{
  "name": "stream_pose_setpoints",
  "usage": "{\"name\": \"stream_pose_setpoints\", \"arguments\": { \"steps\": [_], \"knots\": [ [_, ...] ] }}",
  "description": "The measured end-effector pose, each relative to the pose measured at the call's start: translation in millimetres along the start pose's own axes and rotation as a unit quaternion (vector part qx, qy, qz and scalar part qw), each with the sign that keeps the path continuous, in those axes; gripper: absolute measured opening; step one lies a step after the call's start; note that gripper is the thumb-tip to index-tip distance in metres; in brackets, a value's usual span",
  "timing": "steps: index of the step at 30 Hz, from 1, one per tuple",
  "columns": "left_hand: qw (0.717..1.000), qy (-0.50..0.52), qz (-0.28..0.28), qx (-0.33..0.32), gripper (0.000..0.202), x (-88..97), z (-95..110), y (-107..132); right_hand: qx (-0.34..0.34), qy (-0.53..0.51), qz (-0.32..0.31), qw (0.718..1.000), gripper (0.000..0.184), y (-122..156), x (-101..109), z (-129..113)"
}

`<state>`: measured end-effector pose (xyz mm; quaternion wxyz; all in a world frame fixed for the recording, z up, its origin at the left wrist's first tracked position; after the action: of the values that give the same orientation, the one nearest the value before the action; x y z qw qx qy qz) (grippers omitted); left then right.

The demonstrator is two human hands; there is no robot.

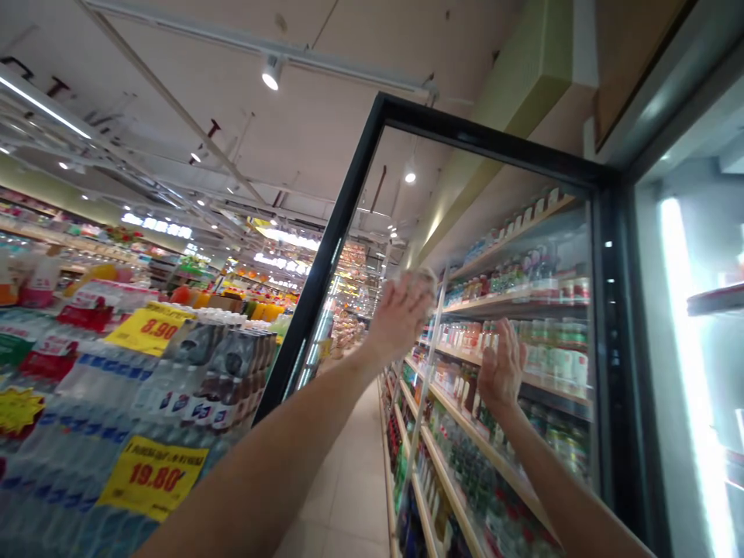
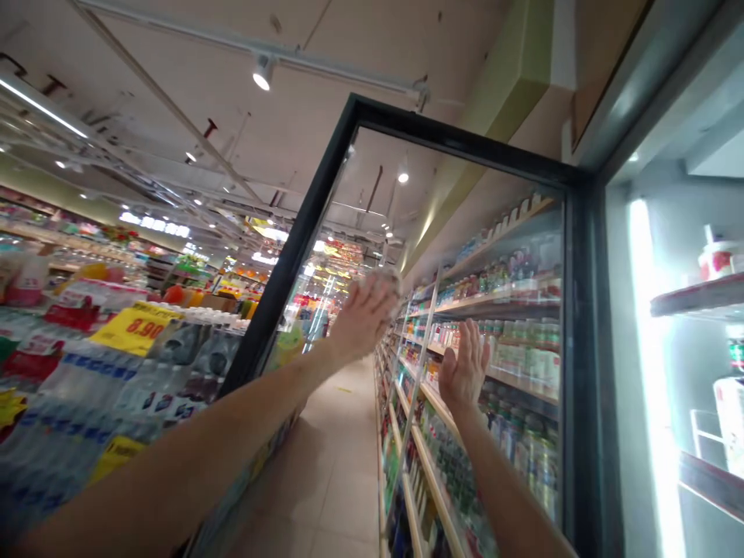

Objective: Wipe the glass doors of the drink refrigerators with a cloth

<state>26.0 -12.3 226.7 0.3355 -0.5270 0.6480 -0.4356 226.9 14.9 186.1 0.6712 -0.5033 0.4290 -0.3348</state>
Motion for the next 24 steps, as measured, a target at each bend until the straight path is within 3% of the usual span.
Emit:
{"name": "stream_pose_setpoints", "arguments": {
  "steps": [2, 4, 5, 9, 10, 11, 14, 16, 17, 19, 20, 22, 23, 24],
  "knots": [
    [0.987, 0.021, -0.031, -0.158, 0.045, -10.6, 46, 16, -0.012, -0.001, 0.008, 1.0, 0.054, 0, 1, 2],
    [0.972, 0.03, -0.051, -0.226, 0.044, -14.3, 65, 22, -0.015, 0.003, 0.009, 1.0, 0.054, 0, 2, 3],
    [0.978, 0.026, -0.052, -0.202, 0.045, -13.3, 59, 16, -0.014, 0.006, 0.009, 1.0, 0.055, 0, 2, 4],
    [0.999, -0.003, -0.032, 0.04, 0.048, -5.6, 9, -11, 0.008, 0.017, -0.007, 1.0, 0.056, 0, 0, 0],
    [0.998, -0.001, -0.031, 0.047, 0.049, -7.2, 11, -10, 0.009, 0.017, -0.012, 1.0, 0.056, 0, -1, 0],
    [0.999, 0.007, -0.034, 0.01, 0.049, -10.7, 23, -7, 0.009, 0.015, -0.013, 1.0, 0.056, 0, -2, 0],
    [0.977, 0.048, -0.056, -0.202, 0.046, -24.2, 79, 15, 0.002, -0.004, -0.001, 1.0, 0.056, 1, -1, 2],
    [0.964, 0.054, -0.062, -0.252, 0.044, -26.9, 88, 18, -0.007, -0.016, 0.016, 1.0, 0.055, 2, 1, 5],
    [0.972, 0.048, -0.059, -0.222, 0.044, -25.4, 78, 11, -0.011, -0.02, 0.022, 0.999, 0.055, 2, 2, 6],
    [0.994, 0.025, -0.045, -0.094, 0.047, -17.4, 39, -8, -0.016, -0.022, 0.028, 0.999, 0.055, 2, 3, 6],
    [0.999, 0.012, -0.036, -0.011, 0.048, -12.4, 17, -14, -0.015, -0.02, 0.026, 0.999, 0.055, 1, 3, 5],
    [0.995, -0.008, -0.016, 0.096, 0.049, -3.4, -13, -12, -0.011, -0.014, 0.016, 1.0, 0.055, 0, 3, 4],
    [0.995, -0.011, -0.011, 0.1, 0.049, -1.3, -16, -6, -0.01, -0.01, 0.01, 1.0, 0.054, 0, 2, 3],
    [0.998, -0.009, -0.014, 0.061, 0.049, -1.1, -11, 3, -0.007, -0.008, 0.005, 1.0, 0.054, -1, 2, 2]
  ]
}}
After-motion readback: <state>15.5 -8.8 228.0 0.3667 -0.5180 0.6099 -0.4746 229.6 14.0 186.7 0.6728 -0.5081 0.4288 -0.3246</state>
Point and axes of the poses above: each hand's wrist, its own y-axis away from the middle knuckle, its own x-axis out of the back of the hand, z = x × y, the point moved 7 cm from there along -y, towards the middle knuckle, and after that the axes turned 1 degree about x, right-handed, at the moved point
